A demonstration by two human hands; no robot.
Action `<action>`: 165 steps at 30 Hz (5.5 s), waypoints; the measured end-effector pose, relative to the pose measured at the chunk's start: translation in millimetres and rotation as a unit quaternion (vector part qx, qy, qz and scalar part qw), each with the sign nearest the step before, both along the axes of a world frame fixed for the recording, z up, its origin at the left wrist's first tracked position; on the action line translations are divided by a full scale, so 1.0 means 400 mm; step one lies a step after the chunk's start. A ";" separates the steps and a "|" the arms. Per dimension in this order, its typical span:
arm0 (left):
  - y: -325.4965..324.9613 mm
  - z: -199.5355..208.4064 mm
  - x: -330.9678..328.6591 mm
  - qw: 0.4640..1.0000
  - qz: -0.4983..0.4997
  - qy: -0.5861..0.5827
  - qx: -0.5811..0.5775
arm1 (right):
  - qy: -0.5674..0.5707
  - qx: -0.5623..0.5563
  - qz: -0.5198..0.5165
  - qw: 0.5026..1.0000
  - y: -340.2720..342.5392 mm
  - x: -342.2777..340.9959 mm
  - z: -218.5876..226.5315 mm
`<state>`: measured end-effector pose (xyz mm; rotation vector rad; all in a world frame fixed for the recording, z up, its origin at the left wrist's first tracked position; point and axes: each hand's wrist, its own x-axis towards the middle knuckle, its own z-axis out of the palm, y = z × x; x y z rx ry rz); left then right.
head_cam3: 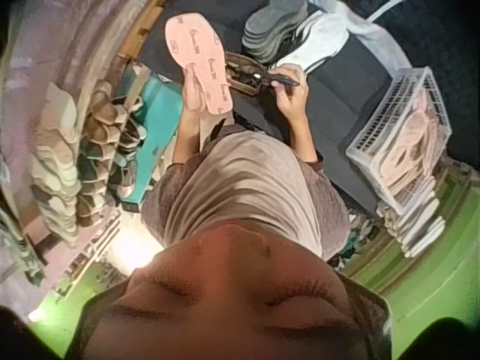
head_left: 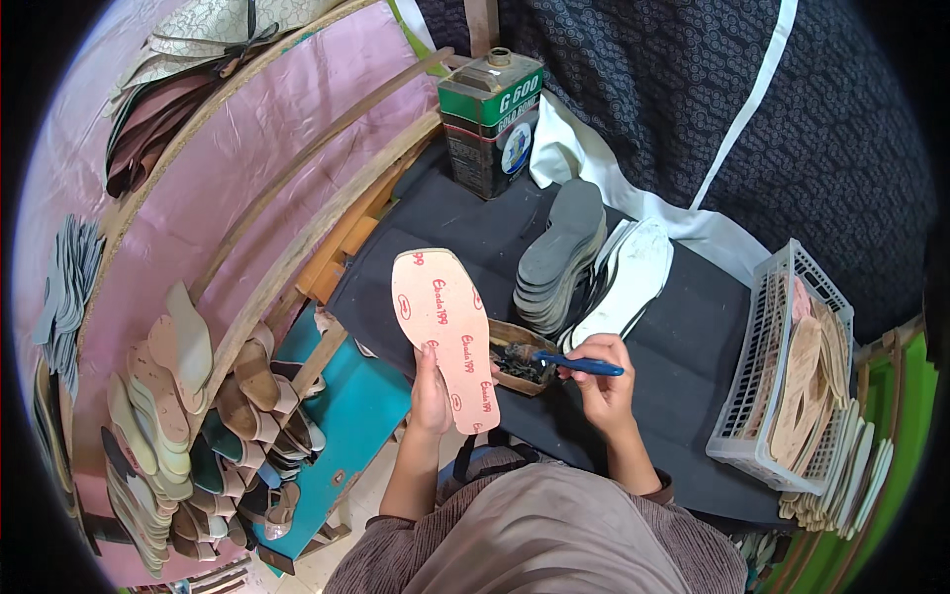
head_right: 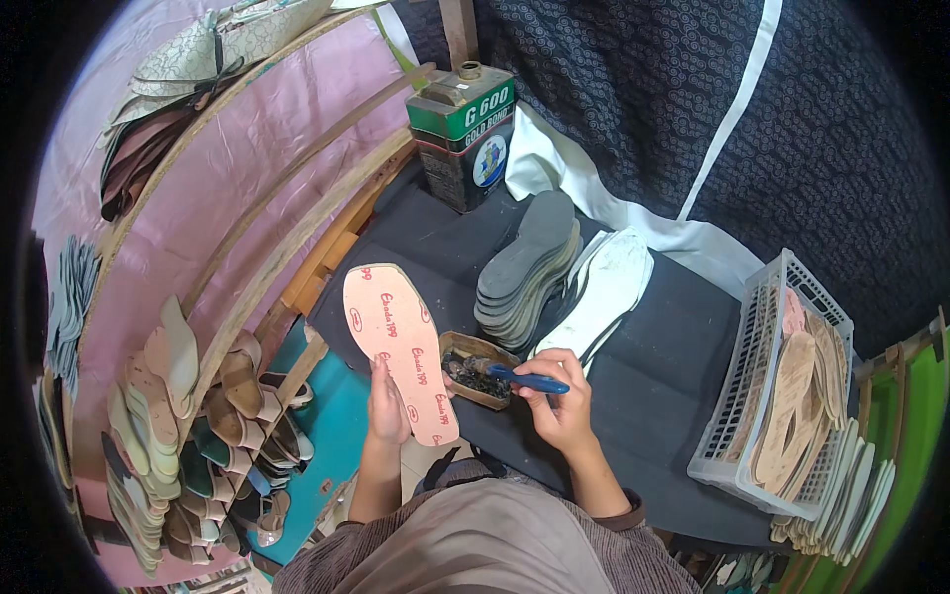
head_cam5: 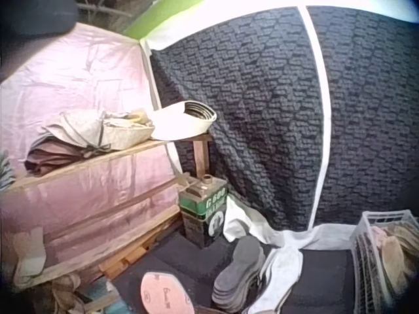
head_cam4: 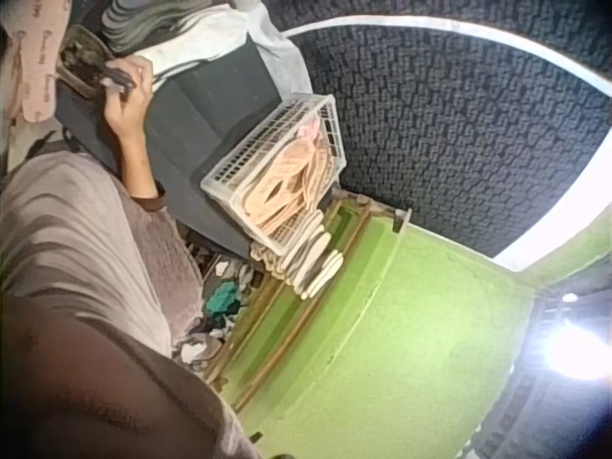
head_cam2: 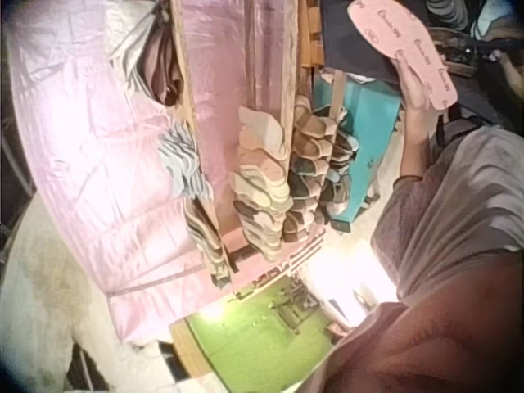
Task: The person applies adhesive to shoe insoles using a brush and places the coated insoles into a plastic basket.
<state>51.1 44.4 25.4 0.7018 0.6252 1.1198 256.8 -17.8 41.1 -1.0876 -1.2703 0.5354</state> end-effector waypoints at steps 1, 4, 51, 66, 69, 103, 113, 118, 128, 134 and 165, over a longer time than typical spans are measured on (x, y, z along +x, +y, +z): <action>0.001 -0.005 -0.003 1.000 0.001 0.008 0.007 | -0.060 0.024 -0.033 0.997 0.002 0.001 0.008; 0.003 -0.019 -0.008 1.000 -0.012 0.004 0.019 | -0.114 0.081 -0.077 0.987 0.001 -0.004 0.052; 0.017 -0.047 -0.027 0.995 -0.076 -0.053 0.035 | -0.306 0.229 0.098 0.919 0.078 -0.109 0.149; 0.041 -0.003 -0.031 0.997 -0.046 -0.025 0.060 | -0.290 0.222 0.052 0.930 0.074 -0.096 0.157; 0.059 -0.015 -0.031 0.996 -0.032 -0.069 0.039 | -0.294 0.209 0.188 0.914 0.054 -0.115 0.157; 0.081 0.049 -0.007 0.987 0.018 -0.133 0.090 | -0.268 0.177 0.261 0.910 -0.044 -0.112 0.125; 0.089 0.067 -0.012 0.985 0.057 -0.141 0.087 | -0.241 0.163 0.209 0.934 -0.031 -0.081 0.104; 0.102 0.072 -0.018 0.982 0.072 -0.148 0.094 | -0.255 0.162 0.187 0.935 -0.036 -0.093 0.120; 0.108 0.059 -0.034 0.976 0.074 -0.188 0.086 | -0.281 0.031 0.016 0.959 -0.028 -0.052 0.106; 0.096 0.068 -0.019 0.976 0.055 -0.191 0.084 | -0.288 -0.043 0.054 0.955 -0.006 -0.056 0.020; -0.202 0.137 0.328 0.961 -0.085 -0.225 0.133 | -0.256 -0.034 -0.076 0.963 -0.292 0.063 0.146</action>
